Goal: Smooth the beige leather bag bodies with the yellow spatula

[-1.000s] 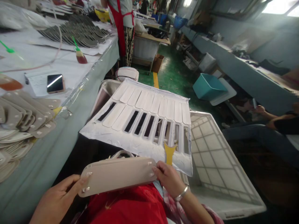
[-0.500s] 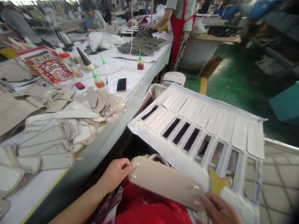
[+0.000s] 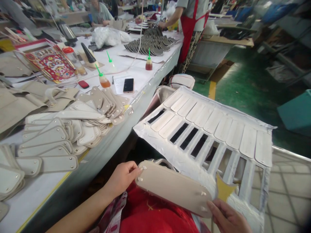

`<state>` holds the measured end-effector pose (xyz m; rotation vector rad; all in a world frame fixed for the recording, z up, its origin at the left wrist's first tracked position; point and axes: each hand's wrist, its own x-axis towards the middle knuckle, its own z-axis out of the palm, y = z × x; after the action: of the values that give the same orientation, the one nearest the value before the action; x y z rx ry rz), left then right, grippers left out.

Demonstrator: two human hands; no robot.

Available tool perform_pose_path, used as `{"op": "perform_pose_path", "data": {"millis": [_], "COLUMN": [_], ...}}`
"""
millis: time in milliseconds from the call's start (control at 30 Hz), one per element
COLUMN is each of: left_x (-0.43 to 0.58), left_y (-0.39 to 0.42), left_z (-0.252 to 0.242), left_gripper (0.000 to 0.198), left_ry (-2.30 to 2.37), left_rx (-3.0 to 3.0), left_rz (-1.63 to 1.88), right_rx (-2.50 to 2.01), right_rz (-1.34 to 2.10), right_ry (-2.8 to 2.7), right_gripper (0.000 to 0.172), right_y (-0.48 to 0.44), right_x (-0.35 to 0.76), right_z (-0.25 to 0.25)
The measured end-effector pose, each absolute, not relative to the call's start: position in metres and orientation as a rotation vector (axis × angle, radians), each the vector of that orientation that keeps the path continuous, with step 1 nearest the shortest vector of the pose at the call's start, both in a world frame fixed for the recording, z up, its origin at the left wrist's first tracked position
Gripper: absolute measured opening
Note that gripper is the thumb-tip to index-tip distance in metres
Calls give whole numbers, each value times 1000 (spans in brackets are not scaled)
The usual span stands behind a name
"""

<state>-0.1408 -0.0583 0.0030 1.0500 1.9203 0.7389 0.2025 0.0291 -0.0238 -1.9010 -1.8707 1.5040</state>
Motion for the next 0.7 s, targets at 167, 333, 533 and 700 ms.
{"op": "perform_pose_path", "data": {"millis": [167, 333, 533, 700], "left_x": [-140, -139, -135, -129], "left_y": [-59, -58, -59, -73], "left_z": [2, 4, 6, 2], "left_gripper": [36, 37, 37, 15], "left_ry": [1955, 1987, 2054, 2210], "left_rx": [1100, 1130, 1249, 1762], "left_rz": [714, 649, 540, 777], "right_rx": [-1854, -1823, -1810, -1823], "right_rz": [1453, 1423, 1439, 1425], "right_ry": [-1905, -1960, -1940, -1906], "right_gripper": [43, 43, 42, 41], "right_y": [26, 27, 27, 27], "right_x": [200, 203, 207, 203], "right_z": [-20, -20, -27, -24]}}
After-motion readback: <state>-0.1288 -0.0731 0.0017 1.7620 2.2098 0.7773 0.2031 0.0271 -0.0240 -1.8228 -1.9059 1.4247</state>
